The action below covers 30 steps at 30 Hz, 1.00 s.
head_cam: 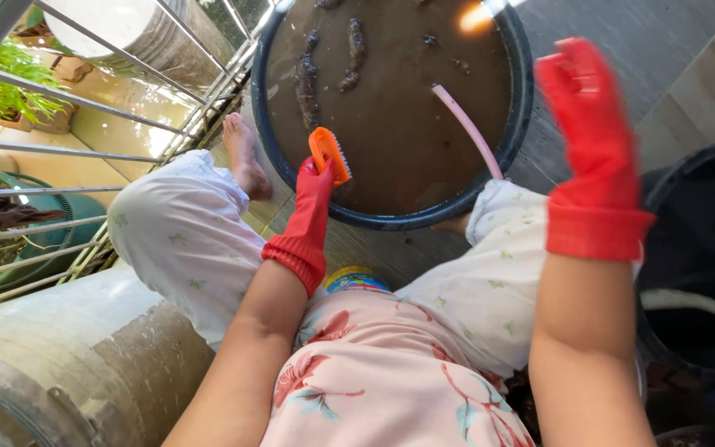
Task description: A person wearing red gloves uses an orange scrub brush to clean a large, muddy root vegetable in a basin of water.
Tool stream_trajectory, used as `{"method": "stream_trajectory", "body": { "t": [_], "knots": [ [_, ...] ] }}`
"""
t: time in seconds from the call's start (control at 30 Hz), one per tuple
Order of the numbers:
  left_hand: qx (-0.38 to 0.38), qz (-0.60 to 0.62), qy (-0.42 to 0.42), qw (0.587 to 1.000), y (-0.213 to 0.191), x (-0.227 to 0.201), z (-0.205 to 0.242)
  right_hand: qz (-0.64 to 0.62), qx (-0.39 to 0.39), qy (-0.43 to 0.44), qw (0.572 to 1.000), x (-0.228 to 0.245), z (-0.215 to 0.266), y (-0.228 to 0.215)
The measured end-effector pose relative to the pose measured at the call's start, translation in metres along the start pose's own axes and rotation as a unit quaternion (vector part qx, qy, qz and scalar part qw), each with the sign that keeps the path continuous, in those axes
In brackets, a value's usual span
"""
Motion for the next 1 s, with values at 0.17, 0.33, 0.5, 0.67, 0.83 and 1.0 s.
{"method": "stream_trajectory", "body": {
  "t": [0.17,0.33,0.5,0.67,0.83,1.0],
  "knots": [
    [0.026,0.013,0.088,0.996,-0.009,0.042,-0.045,0.061,0.170,0.078,0.980,-0.099,-0.054,0.197],
    [0.014,-0.123,0.080,0.989,-0.009,0.029,-0.026,0.230,0.206,0.152,0.939,-0.144,-0.016,0.300],
    [0.018,-0.097,0.027,0.995,-0.005,0.003,-0.007,0.216,0.207,0.288,0.910,-0.166,-0.012,0.315],
    [0.026,-0.075,0.015,0.997,0.000,-0.015,0.006,0.176,0.240,0.328,0.896,-0.189,-0.029,0.336],
    [0.036,-0.076,-0.004,0.996,-0.001,-0.009,0.001,0.316,0.312,0.279,0.852,-0.214,-0.034,0.352],
    [0.035,-0.085,0.003,0.996,0.002,-0.010,0.003,0.332,0.297,0.260,0.857,-0.126,-0.022,0.332]
  ]
}}
Point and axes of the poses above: each hand's wrist, its own z-axis away from the middle knuckle, its own y-axis out of the palm, x = y × z, the point moved 4 cm from there along -z, towards the middle knuckle, and after that the axes turned 13 degrees about z, right-handed, at the moved point
